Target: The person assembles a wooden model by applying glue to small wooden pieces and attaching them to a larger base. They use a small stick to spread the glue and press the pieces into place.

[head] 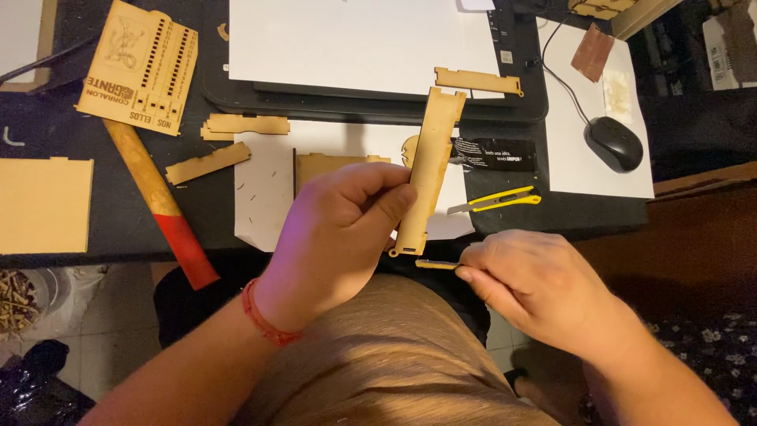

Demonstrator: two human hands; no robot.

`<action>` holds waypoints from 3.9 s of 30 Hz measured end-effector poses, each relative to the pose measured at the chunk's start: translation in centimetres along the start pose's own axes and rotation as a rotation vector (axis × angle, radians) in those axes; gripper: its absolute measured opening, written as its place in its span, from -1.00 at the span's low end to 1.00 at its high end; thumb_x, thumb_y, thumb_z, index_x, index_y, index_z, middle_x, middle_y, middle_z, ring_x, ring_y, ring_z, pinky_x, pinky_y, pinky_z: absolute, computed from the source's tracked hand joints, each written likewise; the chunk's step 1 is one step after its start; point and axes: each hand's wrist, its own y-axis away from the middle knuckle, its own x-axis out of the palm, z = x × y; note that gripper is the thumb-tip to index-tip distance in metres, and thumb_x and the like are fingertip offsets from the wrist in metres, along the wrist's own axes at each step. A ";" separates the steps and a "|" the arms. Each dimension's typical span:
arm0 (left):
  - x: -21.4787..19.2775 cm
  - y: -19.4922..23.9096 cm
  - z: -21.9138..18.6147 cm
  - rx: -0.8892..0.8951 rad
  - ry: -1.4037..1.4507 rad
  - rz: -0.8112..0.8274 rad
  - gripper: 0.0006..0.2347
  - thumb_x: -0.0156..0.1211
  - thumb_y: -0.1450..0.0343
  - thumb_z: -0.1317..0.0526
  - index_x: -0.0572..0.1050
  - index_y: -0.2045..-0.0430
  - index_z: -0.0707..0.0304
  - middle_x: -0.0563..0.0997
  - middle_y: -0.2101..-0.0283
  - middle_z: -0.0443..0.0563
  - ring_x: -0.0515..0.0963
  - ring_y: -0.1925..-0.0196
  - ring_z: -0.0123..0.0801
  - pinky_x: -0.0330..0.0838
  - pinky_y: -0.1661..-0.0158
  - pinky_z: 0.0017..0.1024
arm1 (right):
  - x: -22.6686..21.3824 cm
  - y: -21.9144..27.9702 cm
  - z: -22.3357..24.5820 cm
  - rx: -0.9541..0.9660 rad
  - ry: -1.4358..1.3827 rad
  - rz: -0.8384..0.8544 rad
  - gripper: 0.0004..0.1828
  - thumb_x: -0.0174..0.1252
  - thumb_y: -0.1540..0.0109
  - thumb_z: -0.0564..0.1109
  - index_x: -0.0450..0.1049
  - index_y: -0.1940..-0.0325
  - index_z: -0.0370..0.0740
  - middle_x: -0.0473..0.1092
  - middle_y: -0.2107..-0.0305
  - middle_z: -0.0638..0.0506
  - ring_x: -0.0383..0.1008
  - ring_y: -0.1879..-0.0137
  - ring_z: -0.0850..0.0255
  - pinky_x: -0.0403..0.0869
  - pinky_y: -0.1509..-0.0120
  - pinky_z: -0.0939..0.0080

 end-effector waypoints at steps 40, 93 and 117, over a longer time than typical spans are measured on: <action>2.0 -0.1 2.6 -0.220 0.954 0.342 -0.82 0.14 -0.45 0.15 0.54 0.39 0.31 0.52 0.49 -0.06 0.40 0.51 -0.50 0.32 0.48 -0.54 | 0.2 -1.2 -0.3 -0.042 -0.167 -0.378 -0.88 0.22 -0.18 -0.19 0.52 0.27 -0.31 0.49 0.39 -0.09 0.50 0.32 0.11 0.49 0.16 0.24; 1.3 1.0 1.4 -0.163 0.508 0.302 -0.83 0.12 -0.46 0.21 0.63 0.33 0.30 0.42 0.53 -0.20 0.31 0.48 -0.55 0.21 0.41 -0.56 | -2.2 -2.3 -2.2 0.032 -0.179 -0.324 -0.74 -0.07 -0.34 -0.06 0.40 0.31 -0.27 0.37 0.53 0.02 0.36 0.44 0.18 0.35 0.30 0.24; 2.2 1.5 2.6 -0.284 0.887 0.425 -0.81 0.13 -0.45 0.21 0.58 0.30 0.42 0.51 0.54 -0.05 0.35 0.56 -0.48 0.23 0.49 -0.56 | -3.3 -1.2 -1.2 0.039 -0.012 -0.462 -0.88 0.09 -0.27 -0.14 0.46 0.31 -0.23 0.34 0.60 0.07 0.27 0.49 0.20 0.25 0.33 0.27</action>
